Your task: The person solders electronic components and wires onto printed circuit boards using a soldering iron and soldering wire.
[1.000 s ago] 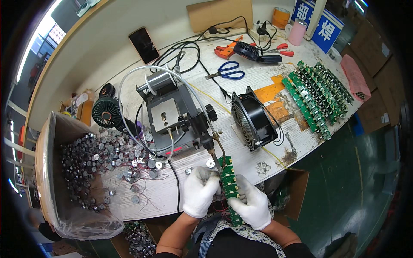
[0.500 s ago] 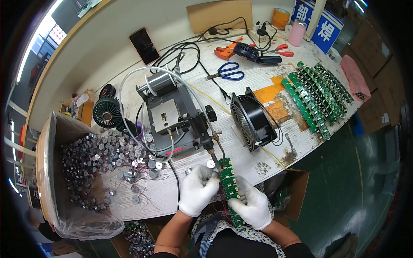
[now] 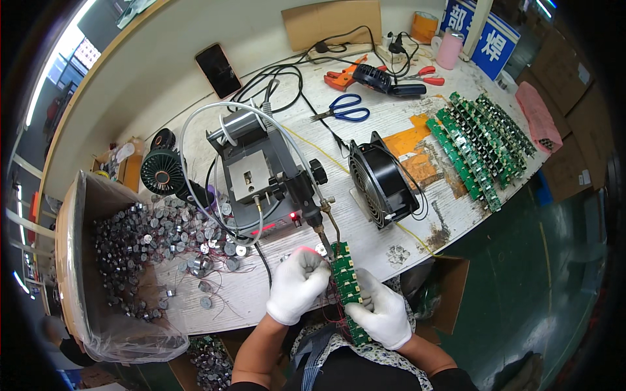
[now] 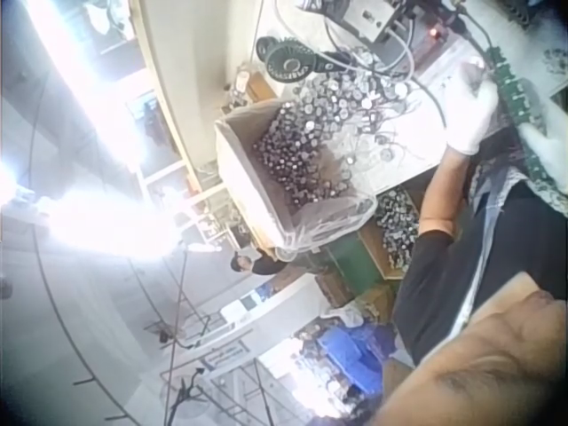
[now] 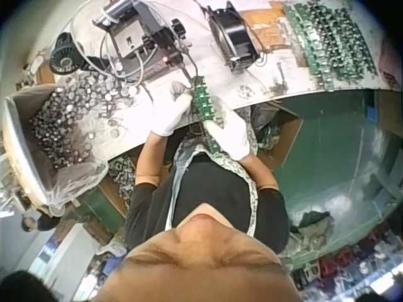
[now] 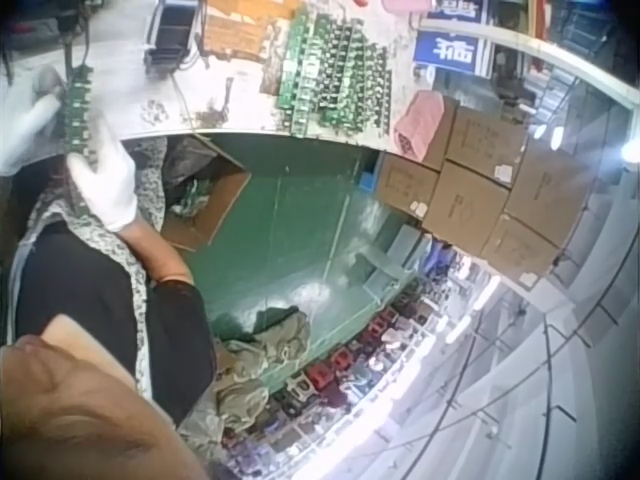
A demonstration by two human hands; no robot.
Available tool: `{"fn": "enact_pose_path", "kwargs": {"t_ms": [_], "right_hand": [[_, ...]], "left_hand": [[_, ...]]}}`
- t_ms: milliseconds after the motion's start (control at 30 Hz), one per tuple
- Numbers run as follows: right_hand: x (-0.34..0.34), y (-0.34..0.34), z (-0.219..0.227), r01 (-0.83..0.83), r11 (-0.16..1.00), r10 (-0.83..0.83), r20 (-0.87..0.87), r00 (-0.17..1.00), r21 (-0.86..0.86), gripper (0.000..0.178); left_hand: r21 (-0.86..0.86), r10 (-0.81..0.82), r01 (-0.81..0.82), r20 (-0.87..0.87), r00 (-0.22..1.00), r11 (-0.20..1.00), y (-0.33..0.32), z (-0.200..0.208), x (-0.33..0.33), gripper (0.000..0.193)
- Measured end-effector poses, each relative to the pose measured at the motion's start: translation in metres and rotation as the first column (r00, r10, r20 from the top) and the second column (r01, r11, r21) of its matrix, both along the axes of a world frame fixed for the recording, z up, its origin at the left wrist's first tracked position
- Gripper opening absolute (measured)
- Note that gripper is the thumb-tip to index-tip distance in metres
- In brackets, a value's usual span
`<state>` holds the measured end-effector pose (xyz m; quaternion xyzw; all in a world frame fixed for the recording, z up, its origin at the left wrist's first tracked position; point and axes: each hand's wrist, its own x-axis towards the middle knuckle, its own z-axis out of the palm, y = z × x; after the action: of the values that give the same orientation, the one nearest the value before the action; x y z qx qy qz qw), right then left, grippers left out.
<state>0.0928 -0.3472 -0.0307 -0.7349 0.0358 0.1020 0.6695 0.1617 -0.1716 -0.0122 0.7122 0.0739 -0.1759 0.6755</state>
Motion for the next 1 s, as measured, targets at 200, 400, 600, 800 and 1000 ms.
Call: {"fn": "enact_pose_path", "kwargs": {"t_ms": [200, 400, 600, 800, 1000], "right_hand": [[0.001, -0.001, -0.003, -0.022, 1.000, 0.021, -0.031, 0.999, -0.005, 0.060], [-0.001, 0.000, -0.004, 0.010, 0.998, -0.010, -0.007, 1.000, 0.056, 0.062], [-0.003, -0.002, -0.010, 0.066, 0.986, -0.025, 0.257, 0.966, -0.152, 0.061], [-0.004, -0.003, -0.013, 0.067, 0.985, -0.027, 0.242, 0.970, -0.158, 0.060], [-0.001, -0.003, -0.013, 0.013, 0.999, -0.009, 0.076, 0.997, -0.047, 0.058]], "left_hand": [[0.061, -0.004, 0.004, 0.006, 1.000, 0.998, -0.002, 0.001, 0.002, 0.010], [0.078, -0.026, 0.025, 0.021, 0.999, 0.997, -0.004, 0.009, 0.006, 0.009], [0.069, -0.030, 0.027, 0.043, 0.999, 0.997, -0.006, 0.013, 0.006, 0.009], [0.110, -0.023, 0.016, 0.066, 0.998, 0.994, -0.004, 0.004, 0.005, 0.009], [0.155, -0.022, 0.013, 0.057, 0.998, 0.988, -0.006, 0.007, 0.004, 0.009]]}}
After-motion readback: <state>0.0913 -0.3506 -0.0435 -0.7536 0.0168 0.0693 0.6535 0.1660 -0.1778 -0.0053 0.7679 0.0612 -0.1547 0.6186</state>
